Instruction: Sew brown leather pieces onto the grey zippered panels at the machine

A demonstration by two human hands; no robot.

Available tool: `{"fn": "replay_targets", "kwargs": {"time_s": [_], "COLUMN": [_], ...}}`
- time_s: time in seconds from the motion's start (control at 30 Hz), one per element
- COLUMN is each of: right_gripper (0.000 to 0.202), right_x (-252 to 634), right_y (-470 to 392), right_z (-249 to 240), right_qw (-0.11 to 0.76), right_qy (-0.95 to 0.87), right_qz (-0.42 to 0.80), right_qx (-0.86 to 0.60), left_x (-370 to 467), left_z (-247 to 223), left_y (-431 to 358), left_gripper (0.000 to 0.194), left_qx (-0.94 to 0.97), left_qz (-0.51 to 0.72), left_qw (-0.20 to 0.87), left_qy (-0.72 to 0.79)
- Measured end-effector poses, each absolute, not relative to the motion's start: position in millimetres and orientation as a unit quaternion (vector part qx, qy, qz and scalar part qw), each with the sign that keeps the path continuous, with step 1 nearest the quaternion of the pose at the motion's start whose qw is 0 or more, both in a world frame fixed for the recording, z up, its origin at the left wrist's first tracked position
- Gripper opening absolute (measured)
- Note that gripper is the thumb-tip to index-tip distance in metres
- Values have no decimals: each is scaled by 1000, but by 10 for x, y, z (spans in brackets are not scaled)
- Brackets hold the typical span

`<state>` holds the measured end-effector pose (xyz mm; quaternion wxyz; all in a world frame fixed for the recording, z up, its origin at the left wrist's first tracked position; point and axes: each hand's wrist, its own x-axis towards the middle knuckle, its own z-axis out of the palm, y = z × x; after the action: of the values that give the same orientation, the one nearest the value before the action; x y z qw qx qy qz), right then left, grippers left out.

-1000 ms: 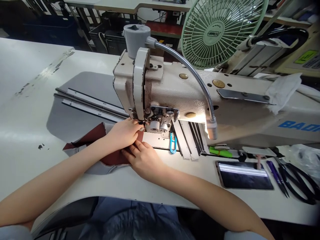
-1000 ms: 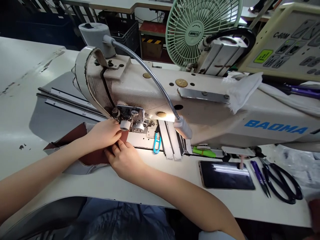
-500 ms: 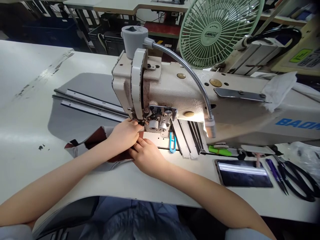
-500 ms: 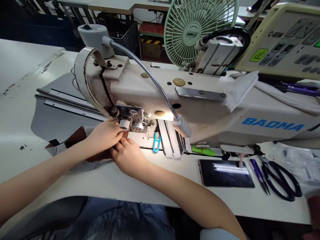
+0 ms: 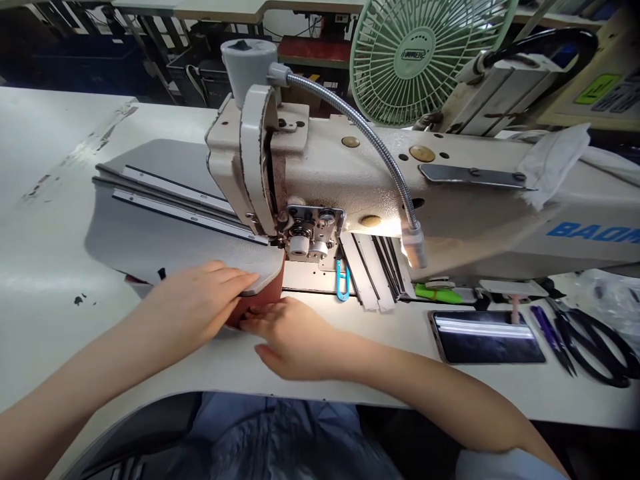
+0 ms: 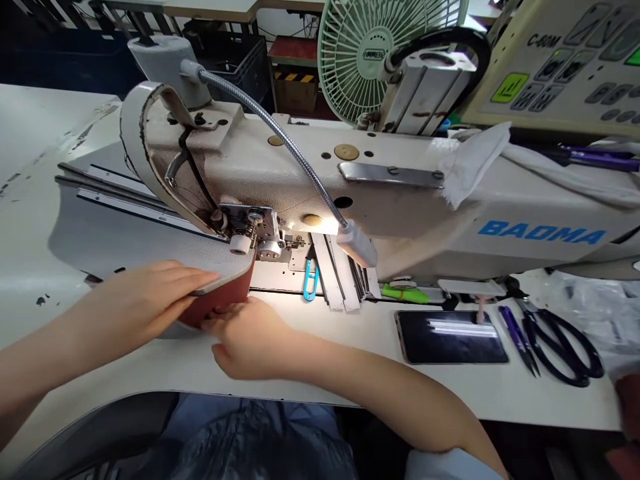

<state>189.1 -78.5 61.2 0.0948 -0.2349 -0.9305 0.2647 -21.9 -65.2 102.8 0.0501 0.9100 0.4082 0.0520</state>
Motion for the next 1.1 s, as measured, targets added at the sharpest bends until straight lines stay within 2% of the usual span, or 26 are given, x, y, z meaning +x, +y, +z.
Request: {"fn": "replay_targets", "kwargs": {"time_s": [0.27,0.57,0.8,0.97,1.1], "right_gripper": [47,41,33,47,53], "right_x": [1850,1854,1746,1689,1683], "right_y": [-1111,-871,-958,-1090,-1089], "right_z": [257,239,153,96,92], "right_qw": [93,92,109,118,92], "right_qy": [-963,-958,-944,-943,-939], "right_qz": [61,78,25,-22,-34], "right_qx": [-244,-261,-309,-310,-329], "left_x": [-79,-149,-124,-104,-123], "left_z": [698,586,548,542,500], "left_y": [-776,-612,-476,-360,-247], "left_gripper": [35,37,38,32,27], "left_qx": [930,941,931,918,921], "left_qz": [85,70,104,136,150], "left_qw": [22,5,22,83,120], "left_qy": [356,331,350,363,339]}}
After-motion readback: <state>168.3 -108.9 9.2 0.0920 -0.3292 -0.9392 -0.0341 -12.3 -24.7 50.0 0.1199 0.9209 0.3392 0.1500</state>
